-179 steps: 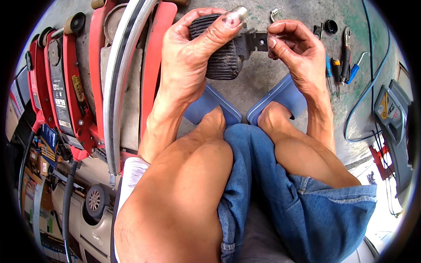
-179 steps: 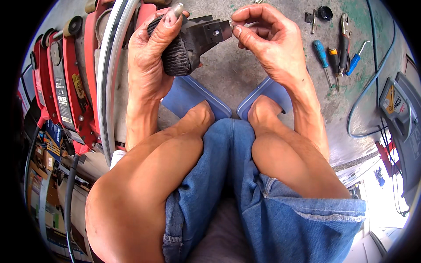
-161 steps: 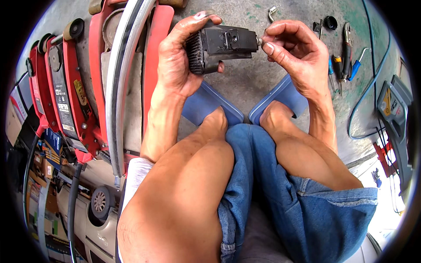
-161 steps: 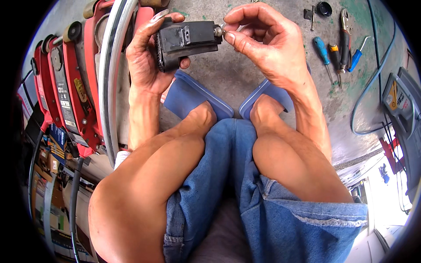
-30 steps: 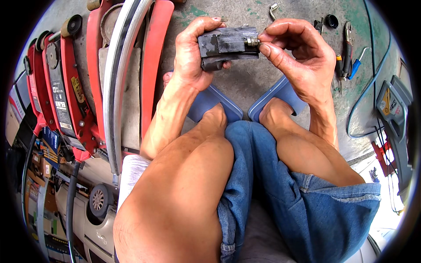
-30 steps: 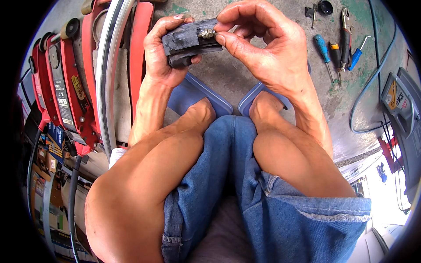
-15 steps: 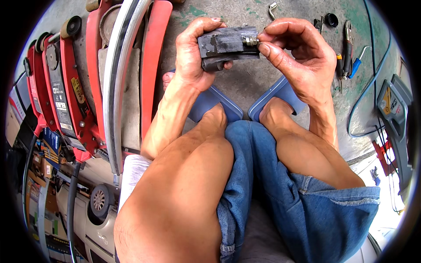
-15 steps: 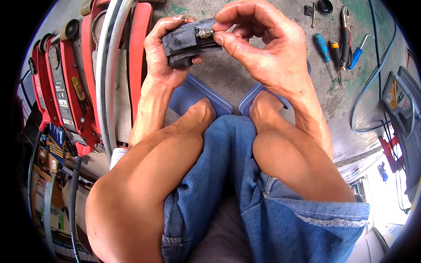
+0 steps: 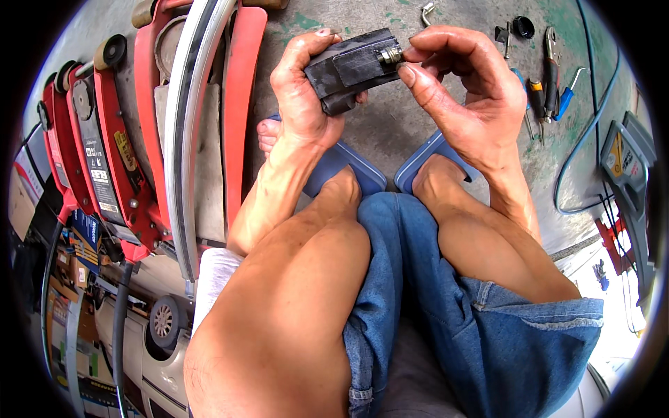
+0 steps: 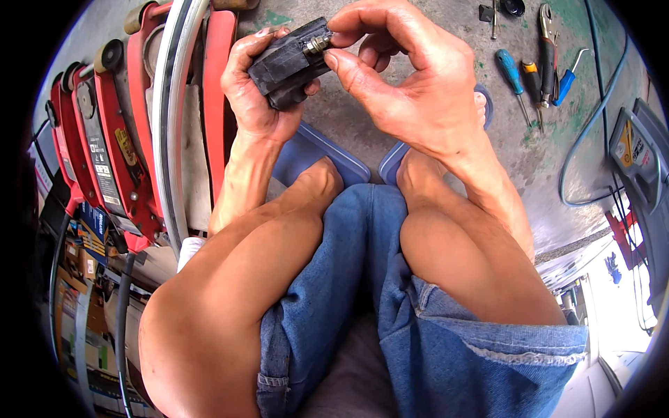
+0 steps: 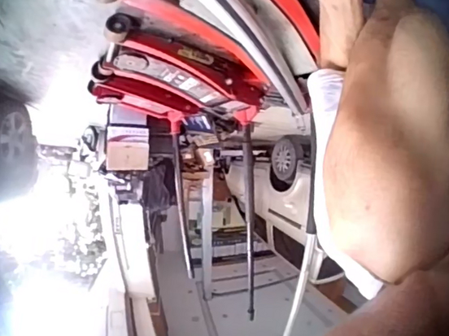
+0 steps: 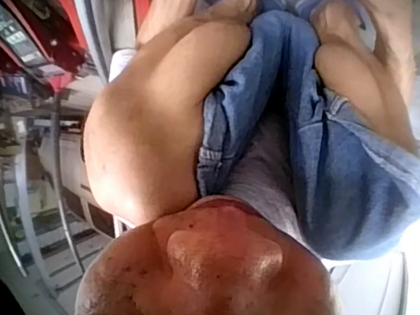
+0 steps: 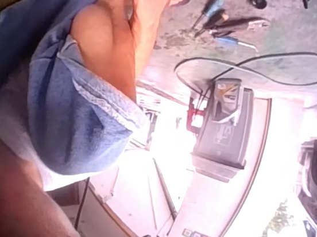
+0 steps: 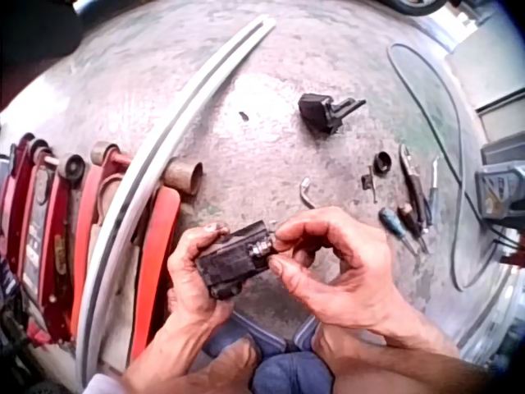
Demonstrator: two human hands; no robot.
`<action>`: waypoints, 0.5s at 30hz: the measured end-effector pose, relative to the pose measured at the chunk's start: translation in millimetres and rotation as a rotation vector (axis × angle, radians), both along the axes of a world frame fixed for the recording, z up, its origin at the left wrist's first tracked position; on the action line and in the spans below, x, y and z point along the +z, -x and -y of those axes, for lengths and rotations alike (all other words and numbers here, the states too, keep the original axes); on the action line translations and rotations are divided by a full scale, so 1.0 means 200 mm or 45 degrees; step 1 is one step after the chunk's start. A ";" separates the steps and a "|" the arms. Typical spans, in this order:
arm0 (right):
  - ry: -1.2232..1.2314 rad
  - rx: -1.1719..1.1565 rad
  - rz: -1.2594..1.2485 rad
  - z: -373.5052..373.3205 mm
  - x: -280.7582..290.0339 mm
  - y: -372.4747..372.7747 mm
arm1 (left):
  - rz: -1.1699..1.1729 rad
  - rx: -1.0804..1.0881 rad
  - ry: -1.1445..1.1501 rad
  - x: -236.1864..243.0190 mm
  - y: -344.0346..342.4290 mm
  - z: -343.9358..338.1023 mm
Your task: The person disassembles and reassembles a small black mechanical part by loosening and tightening a nut with a wrench and removing a small internal component by hand.
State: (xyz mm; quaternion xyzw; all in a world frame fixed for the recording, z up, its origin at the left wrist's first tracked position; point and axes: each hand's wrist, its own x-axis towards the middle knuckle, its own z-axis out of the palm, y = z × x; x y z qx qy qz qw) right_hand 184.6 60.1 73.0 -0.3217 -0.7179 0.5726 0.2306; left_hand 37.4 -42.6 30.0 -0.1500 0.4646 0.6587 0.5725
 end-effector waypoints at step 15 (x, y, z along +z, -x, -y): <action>-0.144 0.026 0.028 0.01 0.01 0.01 | -0.004 -0.007 -0.065 -0.02 -0.01 0.00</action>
